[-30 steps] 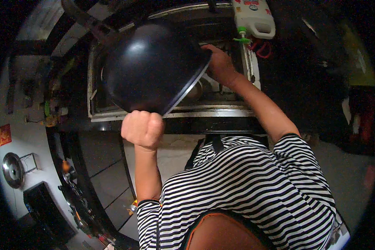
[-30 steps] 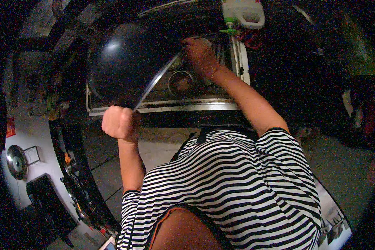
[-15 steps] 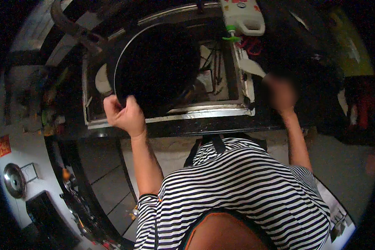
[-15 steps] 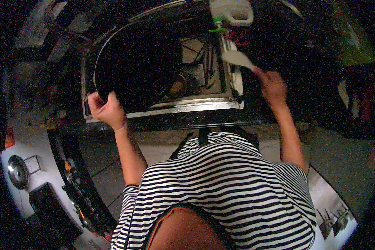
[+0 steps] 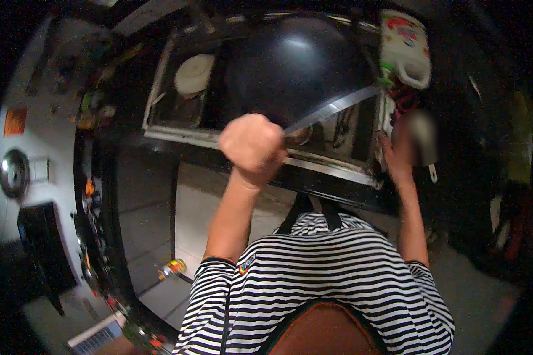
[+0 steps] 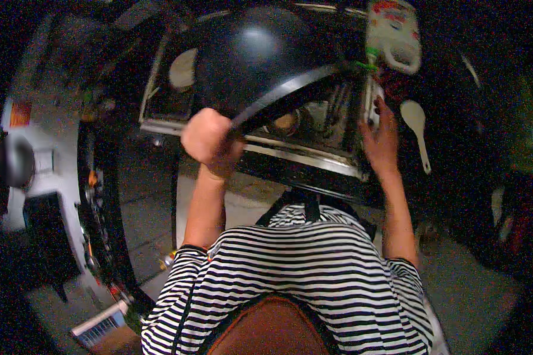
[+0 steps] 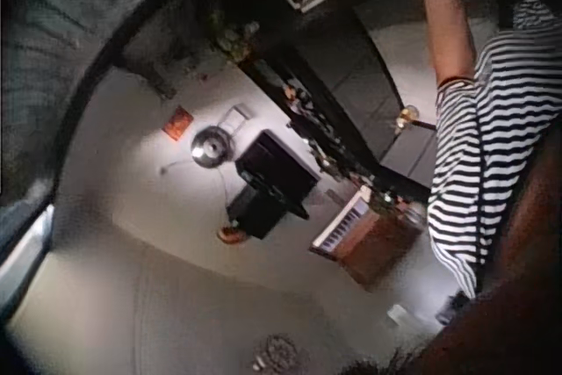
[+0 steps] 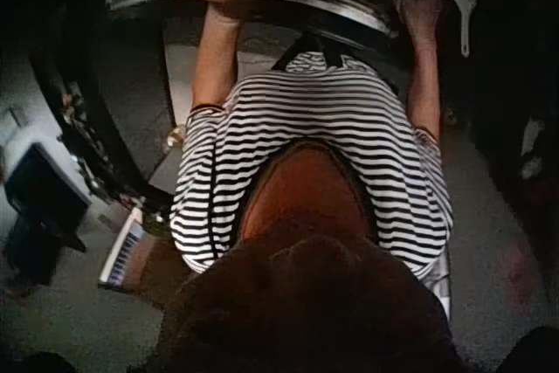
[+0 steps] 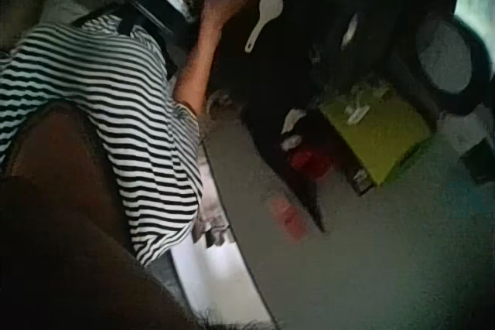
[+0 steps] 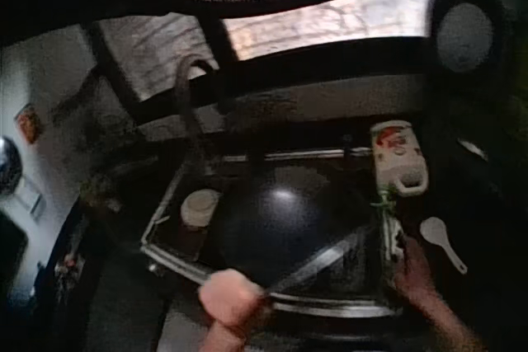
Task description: The person washes rice in a black pot under running water at the kitchen sink. They scoop rice from a pink bag into the pot, rinse it multiple times, and drain the water. The person repeats the rinsing process several times before the clip ends.
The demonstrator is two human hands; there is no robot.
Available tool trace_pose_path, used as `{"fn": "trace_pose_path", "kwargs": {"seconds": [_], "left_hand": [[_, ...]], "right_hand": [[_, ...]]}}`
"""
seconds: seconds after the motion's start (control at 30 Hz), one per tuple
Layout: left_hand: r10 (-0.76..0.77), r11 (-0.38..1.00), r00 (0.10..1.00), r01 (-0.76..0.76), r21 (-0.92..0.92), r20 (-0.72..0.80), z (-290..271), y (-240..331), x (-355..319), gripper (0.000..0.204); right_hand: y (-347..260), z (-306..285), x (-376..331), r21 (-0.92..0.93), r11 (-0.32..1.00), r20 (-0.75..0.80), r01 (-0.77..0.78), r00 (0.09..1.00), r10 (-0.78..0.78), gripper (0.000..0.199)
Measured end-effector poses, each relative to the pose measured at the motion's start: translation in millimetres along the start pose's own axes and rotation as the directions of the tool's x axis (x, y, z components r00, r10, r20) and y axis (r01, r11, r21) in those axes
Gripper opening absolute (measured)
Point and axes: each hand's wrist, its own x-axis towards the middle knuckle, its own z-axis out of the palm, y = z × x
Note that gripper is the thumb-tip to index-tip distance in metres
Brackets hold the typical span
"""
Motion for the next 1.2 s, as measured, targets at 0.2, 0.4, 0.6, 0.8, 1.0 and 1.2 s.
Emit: {"fn": "trace_pose_path", "kwargs": {"seconds": [0.2, 0.4, 0.6, 0.8, 1.0, 1.2], "left_hand": [[0.227, 0.974, 0.936, -0.211, -0.087, 0.27, -11.1, 58.5, 7.4, 0.017], [0.179, 0.983, 0.979, -0.182, 0.023, 0.096, -27.1, 74.0, -9.5, 0.02], [-0.02, 0.977, 0.999, 0.012, 0.212, 0.035, -94.5, 70.0, -14.0, 0.017], [-0.793, 0.539, 0.412, 0.818, -0.2, -0.449, -222.3, 76.7, -70.6, 0.02], [-0.695, 0.447, 0.232, 0.881, -0.157, -0.681, -370.1, 166.0, -158.1, 0.024], [-0.433, 0.243, 0.099, 0.97, -0.01, -0.896, -509.5, 274.5, -245.5, 0.022]], "right_hand": [[15.3, 57.9, 16.7, 0.358, 0.931, 0.241, -0.068, 0.97, -0.022, 0.055], [5.0, 74.7, 17.3, 0.418, 0.907, 0.281, -0.047, 0.957, -0.08, 0.053], [-48.6, 74.8, 11.6, 0.494, 0.866, 0.153, 0.083, 0.972, -0.181, 0.052], [-182.7, 65.3, -71.3, 0.6, 0.729, 0.057, 0.33, 0.891, -0.451, 0.059], [-219.4, 147.2, -259.5, 0.603, 0.721, 0.223, 0.341, 0.796, -0.562, 0.032], [-312.7, 127.6, -488.5, 0.62, 0.735, 0.776, -0.275, 0.357, -0.521, 0.052]]}}
